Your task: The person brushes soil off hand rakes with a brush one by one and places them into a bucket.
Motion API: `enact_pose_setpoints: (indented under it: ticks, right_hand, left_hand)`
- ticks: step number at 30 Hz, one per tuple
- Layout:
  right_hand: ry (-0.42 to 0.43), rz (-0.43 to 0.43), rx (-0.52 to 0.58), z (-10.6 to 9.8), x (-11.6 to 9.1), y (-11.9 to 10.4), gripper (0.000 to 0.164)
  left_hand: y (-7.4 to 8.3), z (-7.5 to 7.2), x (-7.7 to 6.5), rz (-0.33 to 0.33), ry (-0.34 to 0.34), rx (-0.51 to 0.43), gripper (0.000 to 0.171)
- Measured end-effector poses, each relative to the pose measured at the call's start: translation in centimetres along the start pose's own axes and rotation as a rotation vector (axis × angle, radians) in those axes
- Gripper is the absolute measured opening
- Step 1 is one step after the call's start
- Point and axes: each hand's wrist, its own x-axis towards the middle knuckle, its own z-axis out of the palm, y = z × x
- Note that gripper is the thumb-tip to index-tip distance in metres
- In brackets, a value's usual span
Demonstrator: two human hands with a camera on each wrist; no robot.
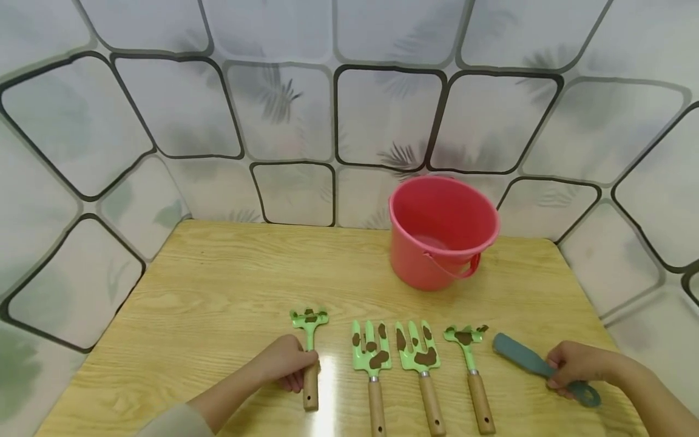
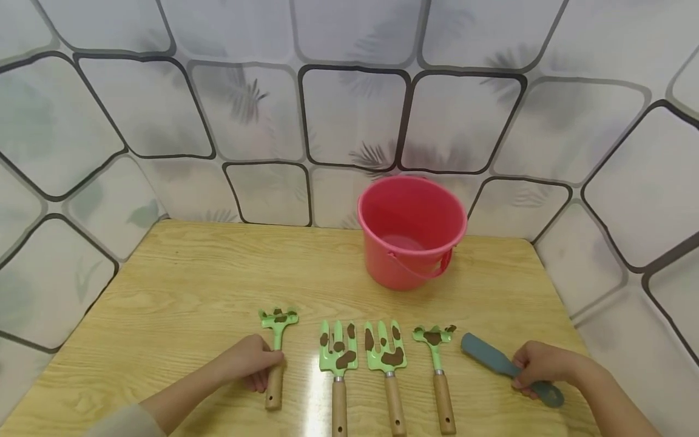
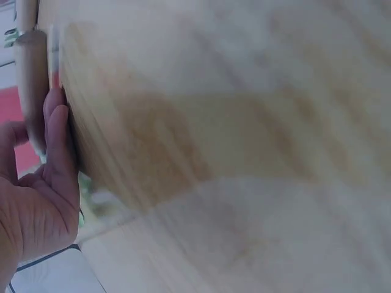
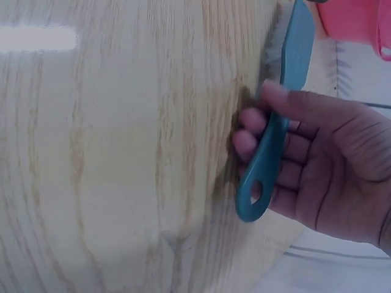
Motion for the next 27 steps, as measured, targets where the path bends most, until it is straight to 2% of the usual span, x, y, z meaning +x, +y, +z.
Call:
enact_pose_setpoints:
  ticks: [3, 7, 9, 14, 16, 18, 21, 24, 27]
  right_hand:
    - [-0.082, 0.013, 0.221, -0.1, -0.2, 0.5, 0.037]
    - [-0.091, 0.037, 0.345, 0.1, -0.4, 0.6, 0.036]
    - [-0.099, 0.038, 0.39, 0.3, -0.5, 0.7, 0.031]
    - [-0.128, 0.039, 0.5, 0.6, -0.6, 1.2, 0.031]
    - [-0.136, 0.017, 0.513, 0.6, -0.6, 1.5, 0.034]
    - [-0.132, -0.013, 0.513, 0.6, -0.6, 1.7, 0.037]
    - [-0.113, -0.054, 0.498, 0.6, -0.7, 1.7, 0.038]
    - [-0.088, -0.065, 0.494, 0.5, -1.0, 1.4, 0.038]
    - [-0.059, -0.056, 0.485, 0.3, -1.5, 0.8, 0.037]
  left_hand:
    - [-0.1, 0.1, -0.2, -0.003, 0.022, -0.024, 0.036]
    - [-0.6, 0.1, -0.4, -0.016, 0.017, -0.097, 0.033]
    - [-1.2, -0.3, -0.4, 0.003, -0.076, -0.223, 0.03]
    - [-2.9, -1.5, -0.6, 0.019, -0.46, -0.684, 0.03]
    - [-3.4, -1.6, -0.8, 0.031, -0.562, -0.816, 0.03]
    - [-3.6, -1.4, -1.0, 0.057, -0.62, -0.919, 0.03]
    - [-3.7, -1.1, -1.2, 0.096, -0.666, -1.049, 0.031]
    - [-3.6, -0.8, -1.4, 0.101, -0.684, -1.133, 0.031]
    - [-3.2, -0.5, -1.6, 0.092, -0.666, -1.171, 0.028]
